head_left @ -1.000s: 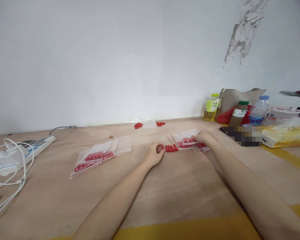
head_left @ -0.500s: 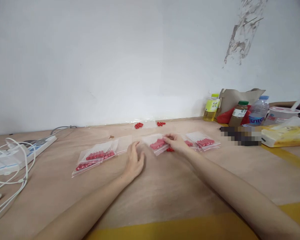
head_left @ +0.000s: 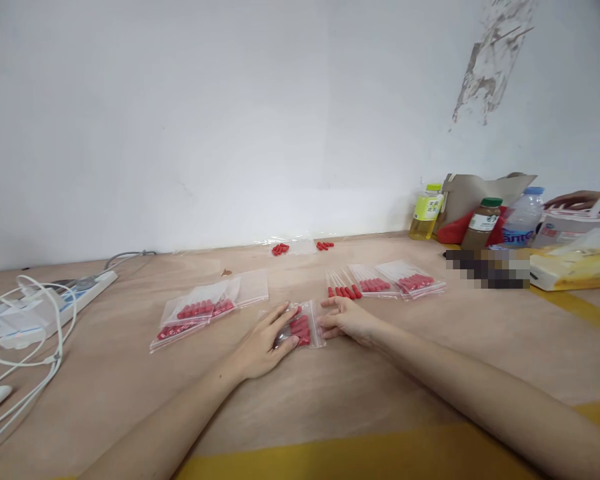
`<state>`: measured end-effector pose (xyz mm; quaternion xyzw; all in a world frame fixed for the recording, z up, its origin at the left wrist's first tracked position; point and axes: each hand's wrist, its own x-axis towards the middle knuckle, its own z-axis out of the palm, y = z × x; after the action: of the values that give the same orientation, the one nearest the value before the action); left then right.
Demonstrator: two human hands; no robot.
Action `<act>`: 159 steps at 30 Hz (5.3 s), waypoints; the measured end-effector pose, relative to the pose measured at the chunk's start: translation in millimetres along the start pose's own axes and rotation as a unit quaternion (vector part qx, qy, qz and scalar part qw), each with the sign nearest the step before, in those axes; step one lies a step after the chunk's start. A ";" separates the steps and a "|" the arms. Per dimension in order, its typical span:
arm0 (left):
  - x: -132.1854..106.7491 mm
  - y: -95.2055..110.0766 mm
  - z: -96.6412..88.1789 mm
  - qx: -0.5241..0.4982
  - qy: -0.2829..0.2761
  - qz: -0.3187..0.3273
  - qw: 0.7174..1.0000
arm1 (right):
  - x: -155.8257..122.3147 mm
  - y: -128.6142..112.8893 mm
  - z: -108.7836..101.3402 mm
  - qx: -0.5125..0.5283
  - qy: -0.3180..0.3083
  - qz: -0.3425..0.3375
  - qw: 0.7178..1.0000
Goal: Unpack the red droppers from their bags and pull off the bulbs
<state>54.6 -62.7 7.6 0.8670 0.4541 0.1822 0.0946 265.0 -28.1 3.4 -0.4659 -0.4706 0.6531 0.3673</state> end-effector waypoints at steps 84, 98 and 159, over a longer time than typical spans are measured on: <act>25.1 18.4 -21.7 0.130 0.012 0.189 0.973 | -7.0 14.0 -2.6 -0.358 -0.059 -0.326 0.873; -8.8 -5.2 -0.4 -0.167 -0.042 0.000 0.985 | 5.3 19.8 0.3 -0.335 -0.050 -0.247 0.908; -17.6 -14.7 -15.6 -0.013 -0.038 0.040 0.998 | 30.4 -10.1 -10.8 -0.717 0.102 -0.332 0.604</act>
<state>28.1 -68.8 13.0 0.8893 0.4129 0.1588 0.1160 266.7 5.6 3.7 -0.4553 -0.8699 -0.1129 0.1525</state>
